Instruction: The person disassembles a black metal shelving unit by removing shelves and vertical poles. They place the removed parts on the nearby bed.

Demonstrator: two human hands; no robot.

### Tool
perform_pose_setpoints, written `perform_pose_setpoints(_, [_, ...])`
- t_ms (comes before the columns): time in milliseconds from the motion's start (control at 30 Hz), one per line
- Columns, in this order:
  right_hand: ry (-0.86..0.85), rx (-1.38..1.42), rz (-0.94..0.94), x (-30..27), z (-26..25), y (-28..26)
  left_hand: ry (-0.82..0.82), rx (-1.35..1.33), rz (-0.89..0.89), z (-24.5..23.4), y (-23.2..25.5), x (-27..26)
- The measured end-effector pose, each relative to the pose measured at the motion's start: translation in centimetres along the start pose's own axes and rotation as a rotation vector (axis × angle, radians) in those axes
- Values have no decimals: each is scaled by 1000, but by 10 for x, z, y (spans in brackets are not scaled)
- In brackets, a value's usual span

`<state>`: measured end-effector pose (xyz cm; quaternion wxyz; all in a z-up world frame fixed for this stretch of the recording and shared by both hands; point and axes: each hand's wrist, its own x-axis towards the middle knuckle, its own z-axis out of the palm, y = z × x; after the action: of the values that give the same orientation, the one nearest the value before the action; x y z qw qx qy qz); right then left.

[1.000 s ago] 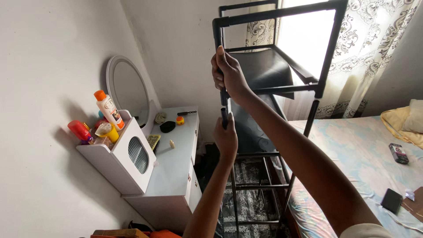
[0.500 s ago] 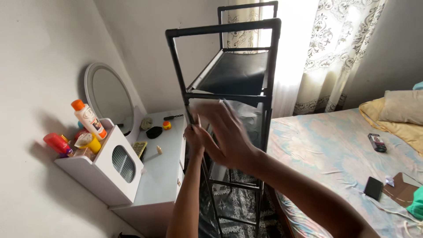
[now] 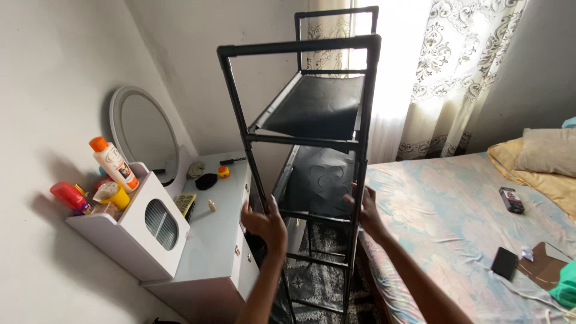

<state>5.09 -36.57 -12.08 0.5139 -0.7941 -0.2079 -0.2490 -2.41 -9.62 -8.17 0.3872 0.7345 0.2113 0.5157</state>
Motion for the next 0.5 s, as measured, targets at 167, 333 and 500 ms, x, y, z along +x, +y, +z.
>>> perform_pose_setpoints(167, [127, 549, 558, -4, 17, -31, -374, -225, -543, 11, 35, -83])
perform_pose_setpoints(333, [21, 802, 674, -7, 26, -50, -403, -284, -478, 25, 40, -86])
perform_pose_setpoints(500, [80, 780, 753, -15, 45, -81, -411, -420, -789, 1, 65, -46])
